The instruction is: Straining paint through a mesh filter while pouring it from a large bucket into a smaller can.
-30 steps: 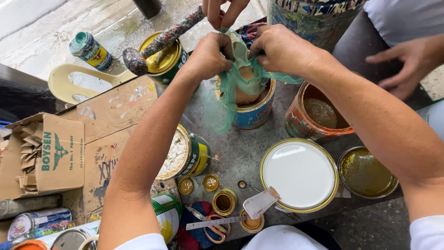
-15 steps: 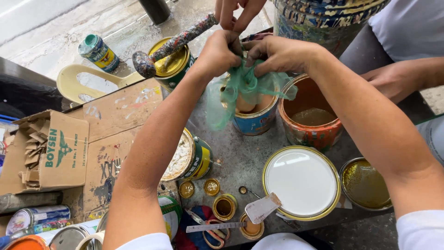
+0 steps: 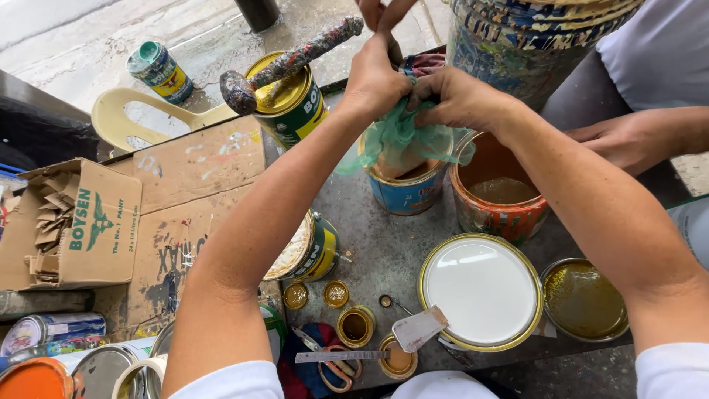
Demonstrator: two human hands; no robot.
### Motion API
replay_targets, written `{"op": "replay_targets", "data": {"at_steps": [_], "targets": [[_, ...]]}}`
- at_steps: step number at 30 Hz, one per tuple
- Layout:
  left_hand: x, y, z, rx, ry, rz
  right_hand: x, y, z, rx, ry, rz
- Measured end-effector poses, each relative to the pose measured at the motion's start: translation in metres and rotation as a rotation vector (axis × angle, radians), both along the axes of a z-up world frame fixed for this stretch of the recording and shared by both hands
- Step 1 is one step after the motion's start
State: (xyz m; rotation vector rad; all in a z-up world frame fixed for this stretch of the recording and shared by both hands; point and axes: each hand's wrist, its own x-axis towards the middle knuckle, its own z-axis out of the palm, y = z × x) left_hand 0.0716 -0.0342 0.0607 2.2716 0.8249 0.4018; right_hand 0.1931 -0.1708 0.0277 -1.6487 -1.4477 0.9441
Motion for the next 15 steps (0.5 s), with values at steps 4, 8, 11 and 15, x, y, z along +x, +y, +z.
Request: {"op": "replay_targets", "data": {"at_steps": [4,8,11,15], "targets": [[-0.018,-0.002,0.013,-0.105,-0.024,-0.061,0.005,-0.002,-0.004,0.075,0.012,-0.040],[-0.062,-0.007,0.054,-0.283,0.390,-0.215,0.003,-0.006,0.007,0.097,0.039,-0.060],[-0.077,-0.002,0.046,-0.183,0.493,-0.248,0.006,0.001,0.002,0.132,0.014,-0.070],[-0.078,-0.003,0.049,-0.176,0.399,-0.132,0.005,0.007,0.007,0.136,0.011,-0.063]]}}
